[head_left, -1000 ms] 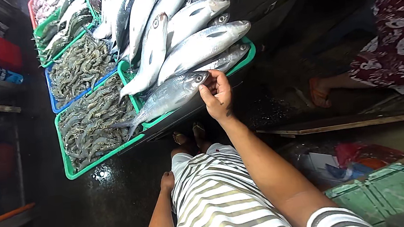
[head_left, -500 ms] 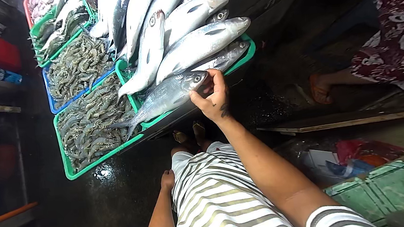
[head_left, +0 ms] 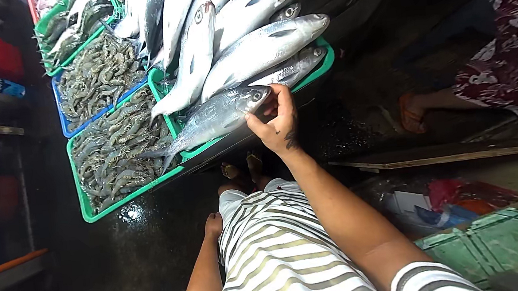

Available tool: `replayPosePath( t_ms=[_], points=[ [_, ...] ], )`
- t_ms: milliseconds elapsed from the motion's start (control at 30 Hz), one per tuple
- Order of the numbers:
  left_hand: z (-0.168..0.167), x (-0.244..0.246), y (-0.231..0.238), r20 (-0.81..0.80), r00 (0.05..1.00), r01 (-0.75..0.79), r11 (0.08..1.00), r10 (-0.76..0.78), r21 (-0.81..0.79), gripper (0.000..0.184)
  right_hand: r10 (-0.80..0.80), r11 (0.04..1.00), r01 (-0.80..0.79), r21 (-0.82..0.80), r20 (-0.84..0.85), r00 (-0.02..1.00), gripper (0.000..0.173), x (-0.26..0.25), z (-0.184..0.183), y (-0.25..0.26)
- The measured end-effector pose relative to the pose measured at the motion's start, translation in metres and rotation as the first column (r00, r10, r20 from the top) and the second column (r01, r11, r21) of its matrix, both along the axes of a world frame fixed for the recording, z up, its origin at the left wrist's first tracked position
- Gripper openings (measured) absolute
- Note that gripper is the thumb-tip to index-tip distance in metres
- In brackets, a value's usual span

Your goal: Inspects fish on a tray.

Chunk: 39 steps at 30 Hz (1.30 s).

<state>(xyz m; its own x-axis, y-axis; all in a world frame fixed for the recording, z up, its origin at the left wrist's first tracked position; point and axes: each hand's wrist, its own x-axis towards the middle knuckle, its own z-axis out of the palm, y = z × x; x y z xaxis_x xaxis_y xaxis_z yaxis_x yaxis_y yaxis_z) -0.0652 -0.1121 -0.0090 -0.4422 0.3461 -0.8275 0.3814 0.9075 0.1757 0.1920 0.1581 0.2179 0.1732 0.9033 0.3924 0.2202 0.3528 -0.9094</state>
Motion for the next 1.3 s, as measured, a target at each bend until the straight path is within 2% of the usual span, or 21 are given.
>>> replayPosePath(
  t_ms=[167,233,267,367,500,600,667,733,867,933,1033,1133,1200,1233,1267,1300],
  points=[
    [0.003,0.001,0.000,0.008,1.000,-0.017,1.000,0.017,0.003,0.049,0.068,0.996,-0.072,-0.056,-0.069,0.995,0.053,0.014,0.006,-0.009],
    [0.003,0.001,-0.001,0.011,0.999,-0.030,1.000,0.030,0.006,0.049,0.076,0.994,-0.079,-0.080,-0.046,0.996,0.051,0.027,0.006,-0.020],
    [0.004,0.000,-0.001,0.012,0.999,-0.034,0.999,0.034,0.003,0.049,0.086,0.993,-0.087,-0.079,-0.010,0.996,0.047,0.035,0.001,-0.025],
    [0.004,-0.001,-0.004,0.023,0.998,-0.052,0.999,0.052,0.003,0.049,0.126,0.991,-0.121,-0.059,0.080,0.989,0.021,0.058,-0.034,-0.037],
    [0.002,-0.002,-0.003,0.030,0.999,-0.045,0.999,0.045,0.011,0.047,0.228,0.914,-0.160,-0.372,0.146,0.963,0.015,0.080,-0.098,-0.070],
    [0.002,-0.003,0.002,0.032,0.999,-0.027,1.000,0.027,0.011,0.046,0.289,0.786,-0.142,-0.602,0.154,0.945,0.017,0.083,-0.134,-0.100],
    [0.003,-0.003,0.002,0.034,0.999,-0.024,1.000,0.024,0.007,0.047,0.367,0.687,-0.178,-0.704,0.125,0.922,0.021,0.076,-0.142,-0.116],
    [0.001,-0.004,0.001,0.030,0.999,-0.019,1.000,0.018,0.007,0.048,0.493,0.601,-0.288,-0.745,0.063,0.868,0.025,0.069,-0.143,-0.122],
    [0.002,-0.003,0.004,0.009,1.000,0.021,1.000,-0.021,-0.010,0.048,0.765,0.463,-0.457,-0.760,0.081,0.639,0.030,0.053,-0.133,-0.110],
    [0.009,0.000,0.011,-0.014,0.997,0.076,0.997,-0.077,-0.024,0.048,0.796,0.411,-0.506,-0.758,0.028,0.605,0.030,0.042,-0.125,-0.102],
    [0.026,0.008,0.023,-0.039,0.986,0.161,0.986,-0.163,-0.053,0.048,0.756,0.359,-0.650,-0.670,-0.200,0.623,0.029,0.021,-0.108,-0.097],
    [0.045,0.019,0.038,-0.035,0.966,0.256,0.966,-0.257,-0.040,0.053,0.798,0.288,-0.804,-0.520,-0.334,0.502,0.028,0.001,-0.082,-0.100],
    [0.061,0.028,0.039,-0.055,0.919,0.394,0.911,-0.390,0.124,0.059,0.854,0.210,-0.882,-0.422,-0.361,0.376,0.028,-0.009,-0.062,-0.106],
    [0.074,0.034,0.034,-0.111,0.871,0.488,0.818,-0.478,0.304,0.055,0.879,0.168,-0.912,-0.373,-0.362,0.310,0.027,-0.014,-0.053,-0.110],
    [0.093,0.044,0.030,-0.201,0.813,0.562,0.647,-0.546,0.515,0.049,0.901,0.122,-0.938,-0.326,-0.359,0.242,0.027,-0.018,-0.044,-0.115],
    [0.132,0.066,0.037,-0.272,0.744,0.636,0.521,-0.611,0.569,0.043,0.916,0.080,-0.955,-0.286,-0.357,0.184,0.028,-0.022,-0.037,-0.121]
  ],
)
